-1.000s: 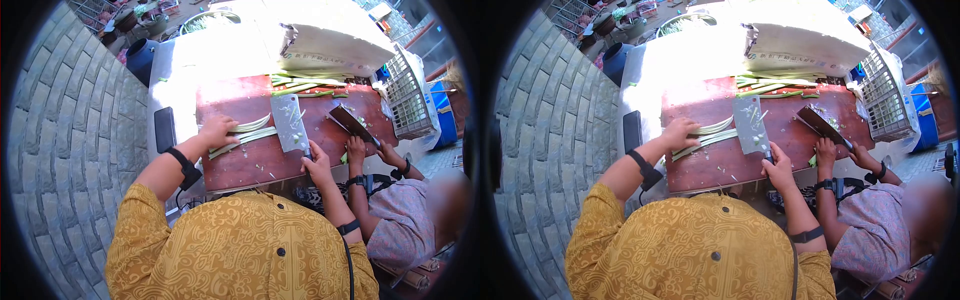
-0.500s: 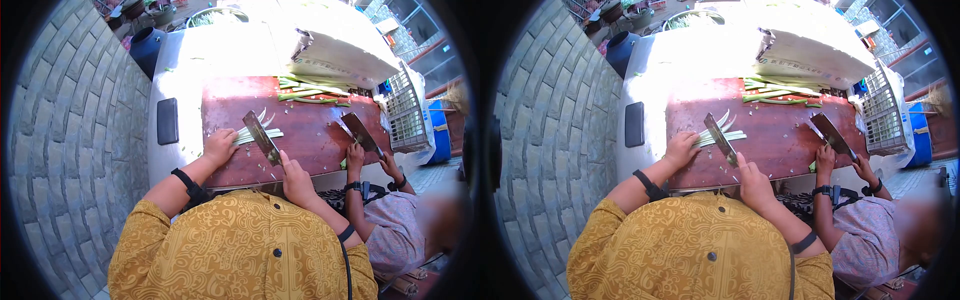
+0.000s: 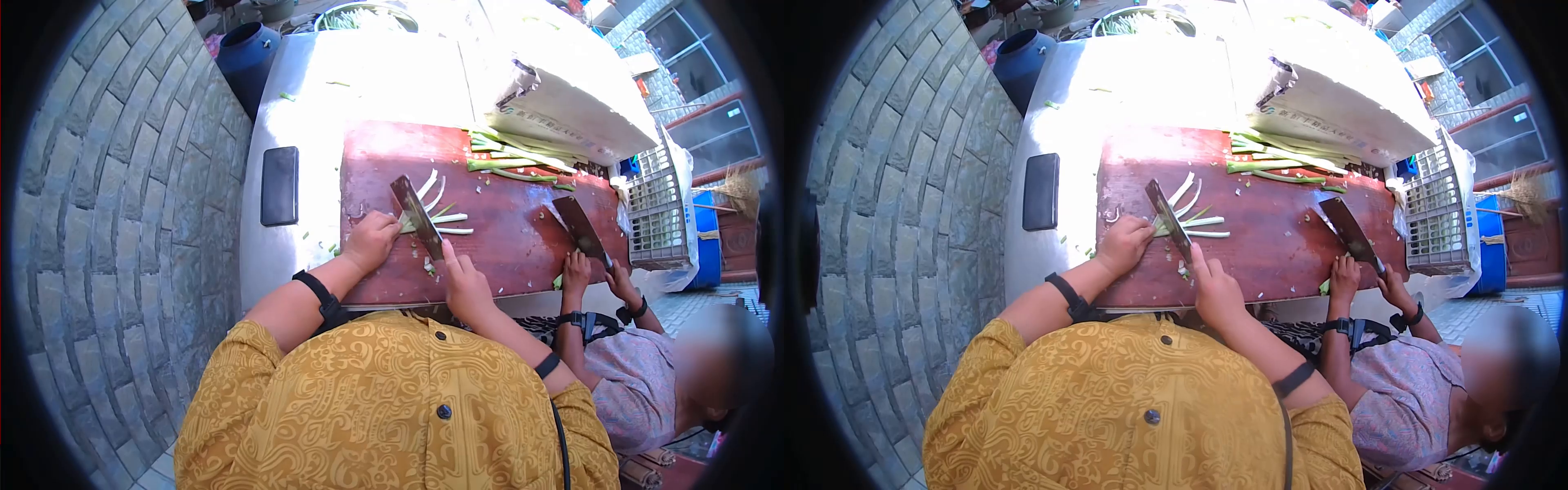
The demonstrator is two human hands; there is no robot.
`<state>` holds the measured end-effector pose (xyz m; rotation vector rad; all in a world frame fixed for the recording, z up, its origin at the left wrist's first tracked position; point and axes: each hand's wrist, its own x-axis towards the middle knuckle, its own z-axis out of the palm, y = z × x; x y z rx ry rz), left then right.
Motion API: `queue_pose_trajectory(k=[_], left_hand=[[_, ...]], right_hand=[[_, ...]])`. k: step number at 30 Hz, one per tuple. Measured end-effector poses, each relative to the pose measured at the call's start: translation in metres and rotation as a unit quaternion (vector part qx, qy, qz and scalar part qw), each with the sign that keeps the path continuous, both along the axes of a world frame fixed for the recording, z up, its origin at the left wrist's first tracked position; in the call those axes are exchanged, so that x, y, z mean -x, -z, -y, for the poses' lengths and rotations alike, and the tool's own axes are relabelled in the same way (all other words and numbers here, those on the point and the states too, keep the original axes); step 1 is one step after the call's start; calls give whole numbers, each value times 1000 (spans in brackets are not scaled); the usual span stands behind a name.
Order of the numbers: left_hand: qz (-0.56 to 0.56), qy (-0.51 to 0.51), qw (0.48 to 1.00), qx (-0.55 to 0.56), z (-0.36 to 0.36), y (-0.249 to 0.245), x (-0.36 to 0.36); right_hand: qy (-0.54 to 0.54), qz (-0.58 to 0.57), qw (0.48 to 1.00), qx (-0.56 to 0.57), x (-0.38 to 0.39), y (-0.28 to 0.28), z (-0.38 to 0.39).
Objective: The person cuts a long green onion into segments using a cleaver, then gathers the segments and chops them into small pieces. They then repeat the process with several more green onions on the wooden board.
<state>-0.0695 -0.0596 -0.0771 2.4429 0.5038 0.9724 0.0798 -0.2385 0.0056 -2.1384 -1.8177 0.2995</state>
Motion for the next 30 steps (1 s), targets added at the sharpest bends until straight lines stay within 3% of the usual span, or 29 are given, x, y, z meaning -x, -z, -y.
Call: queue_pose_trajectory(k=[9, 18, 21, 25, 30], left_hand=[[-23, 68, 997, -11, -8, -5, 7], [-41, 53, 997, -49, -2, -8, 4], [-61, -32, 997, -26, -9, -7, 9], [-75, -70, 995, -15, -19, -6, 16], [-61, -142, 985, 75, -29, -1, 12]], right_hand=[[10, 18, 1000, 18, 6, 5, -28], [-16, 31, 999, 28, 4, 8, -40], [-16, 25, 999, 45, -1, 3, -22], [-29, 28, 996, 85, -13, -11, 11], [0, -2, 993, 116, -18, -18, 23]])
